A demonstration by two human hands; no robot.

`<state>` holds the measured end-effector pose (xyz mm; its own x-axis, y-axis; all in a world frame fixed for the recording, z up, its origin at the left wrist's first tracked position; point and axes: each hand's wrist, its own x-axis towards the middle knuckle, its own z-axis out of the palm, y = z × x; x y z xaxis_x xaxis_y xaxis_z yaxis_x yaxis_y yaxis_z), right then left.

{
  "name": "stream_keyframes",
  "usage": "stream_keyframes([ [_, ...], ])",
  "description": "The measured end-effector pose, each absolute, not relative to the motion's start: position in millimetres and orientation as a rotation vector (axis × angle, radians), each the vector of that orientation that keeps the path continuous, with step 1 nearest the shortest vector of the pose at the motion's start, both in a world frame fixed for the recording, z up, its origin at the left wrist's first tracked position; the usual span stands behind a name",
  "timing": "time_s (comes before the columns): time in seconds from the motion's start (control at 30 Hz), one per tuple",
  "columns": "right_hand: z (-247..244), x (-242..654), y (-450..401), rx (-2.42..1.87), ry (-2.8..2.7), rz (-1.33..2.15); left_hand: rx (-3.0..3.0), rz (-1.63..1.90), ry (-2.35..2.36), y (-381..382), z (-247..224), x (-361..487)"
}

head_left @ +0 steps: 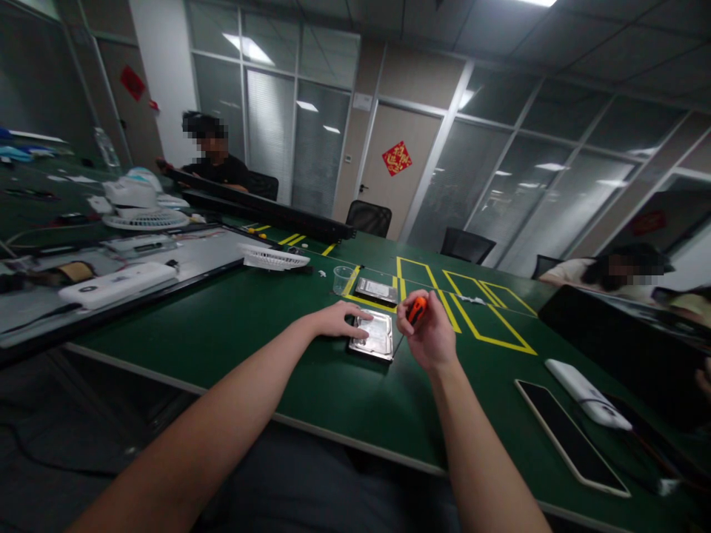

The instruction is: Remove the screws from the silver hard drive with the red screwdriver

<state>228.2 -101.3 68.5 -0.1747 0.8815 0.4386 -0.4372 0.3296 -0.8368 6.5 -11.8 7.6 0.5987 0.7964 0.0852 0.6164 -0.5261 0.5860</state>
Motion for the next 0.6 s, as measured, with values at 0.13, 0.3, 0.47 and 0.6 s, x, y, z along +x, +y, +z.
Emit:
stream_keyframes([
  [0.13, 67.4, 228.5, -101.1, -0.48, -1.27, 1.236, 2.32, 0.467, 1.114, -11.8, 8.1, 5.9],
  [0.3, 65.6, 228.7, -101.4, -0.461, -1.276, 1.204, 2.339, 0.505, 1.096, -11.3, 6.7, 6.5],
  [0.47, 65.3, 228.2, -101.0, -0.469, -1.289, 1.184, 2.338, 0.498, 1.103, -12.6, 7.6, 7.3],
  [0.6, 65.3, 228.4, -101.0, -0.468, -1.286, 1.187, 2.33, 0.5, 1.111, -10.9, 6.4, 7.2],
])
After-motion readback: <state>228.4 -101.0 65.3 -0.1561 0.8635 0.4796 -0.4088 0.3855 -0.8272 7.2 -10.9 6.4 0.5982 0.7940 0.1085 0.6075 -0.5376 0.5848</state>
